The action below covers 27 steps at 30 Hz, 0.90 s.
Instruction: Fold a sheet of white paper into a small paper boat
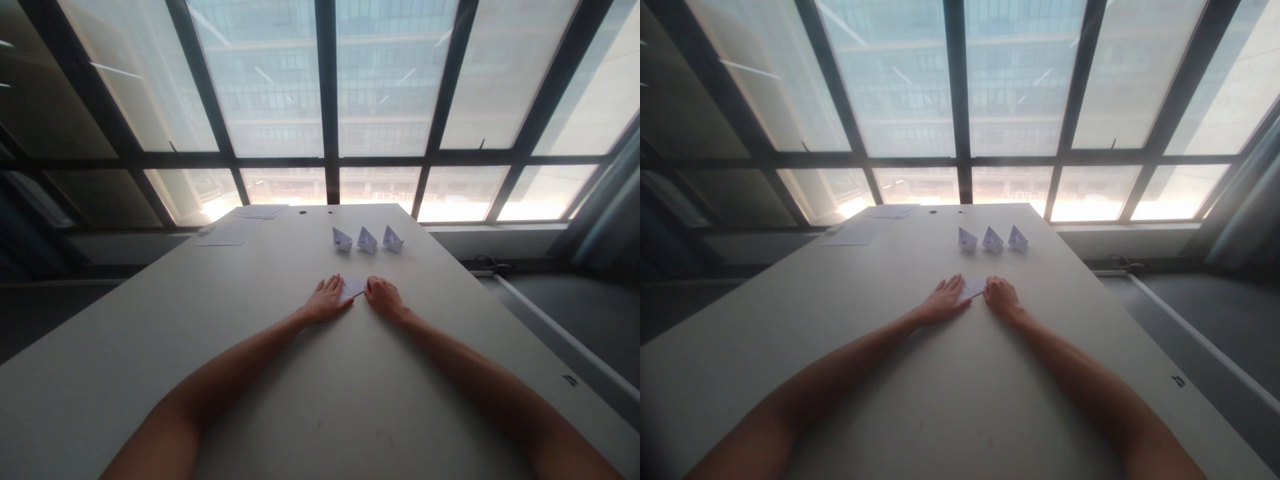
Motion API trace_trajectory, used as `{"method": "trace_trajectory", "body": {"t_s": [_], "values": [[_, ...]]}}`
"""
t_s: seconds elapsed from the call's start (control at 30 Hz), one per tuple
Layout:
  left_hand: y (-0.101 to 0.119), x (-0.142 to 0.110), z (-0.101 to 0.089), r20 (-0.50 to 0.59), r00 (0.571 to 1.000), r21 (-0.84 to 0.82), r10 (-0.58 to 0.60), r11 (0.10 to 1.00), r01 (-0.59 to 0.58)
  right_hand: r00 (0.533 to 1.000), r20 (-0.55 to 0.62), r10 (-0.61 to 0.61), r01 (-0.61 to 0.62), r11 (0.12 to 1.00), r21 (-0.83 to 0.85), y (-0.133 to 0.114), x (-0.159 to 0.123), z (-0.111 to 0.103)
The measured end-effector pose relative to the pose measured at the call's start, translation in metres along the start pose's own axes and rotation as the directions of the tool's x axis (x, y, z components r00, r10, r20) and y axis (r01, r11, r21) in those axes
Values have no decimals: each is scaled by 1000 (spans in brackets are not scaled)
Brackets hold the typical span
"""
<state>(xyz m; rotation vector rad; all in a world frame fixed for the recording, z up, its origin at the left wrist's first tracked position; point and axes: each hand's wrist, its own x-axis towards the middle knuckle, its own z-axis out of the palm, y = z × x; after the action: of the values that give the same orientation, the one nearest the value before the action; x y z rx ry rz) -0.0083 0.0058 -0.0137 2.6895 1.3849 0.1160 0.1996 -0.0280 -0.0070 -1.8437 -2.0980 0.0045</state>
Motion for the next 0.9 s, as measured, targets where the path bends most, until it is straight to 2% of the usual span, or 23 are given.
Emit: {"method": "trace_trajectory", "body": {"t_s": [0.17, 0.3, 0.4, 0.7, 0.9], "values": [[-2, 2, 4, -41, 999, -16, -24, 1000, 23, 993, -11, -120, 120, 989, 82, 1, 0, 4], [-5, 4, 6, -77, 997, -30, -28, 999, 26, 970, -27, -240, 241, 960, 141, 5, 1, 9], [-7, 5, 7, -117, 993, -37, -33, 999, 29, 957, -47, -287, 290, 945, 150, 8, 3, 10], [1, -2, -2, -276, 960, 85, 49, 996, -26, 933, -126, -336, 354, 921, 163, 10, 4, 11], [5, -5, -9, -275, 959, 147, 70, 989, -30, 930, -135, -342, 363, 911, 196, 10, 4, 12]]}}
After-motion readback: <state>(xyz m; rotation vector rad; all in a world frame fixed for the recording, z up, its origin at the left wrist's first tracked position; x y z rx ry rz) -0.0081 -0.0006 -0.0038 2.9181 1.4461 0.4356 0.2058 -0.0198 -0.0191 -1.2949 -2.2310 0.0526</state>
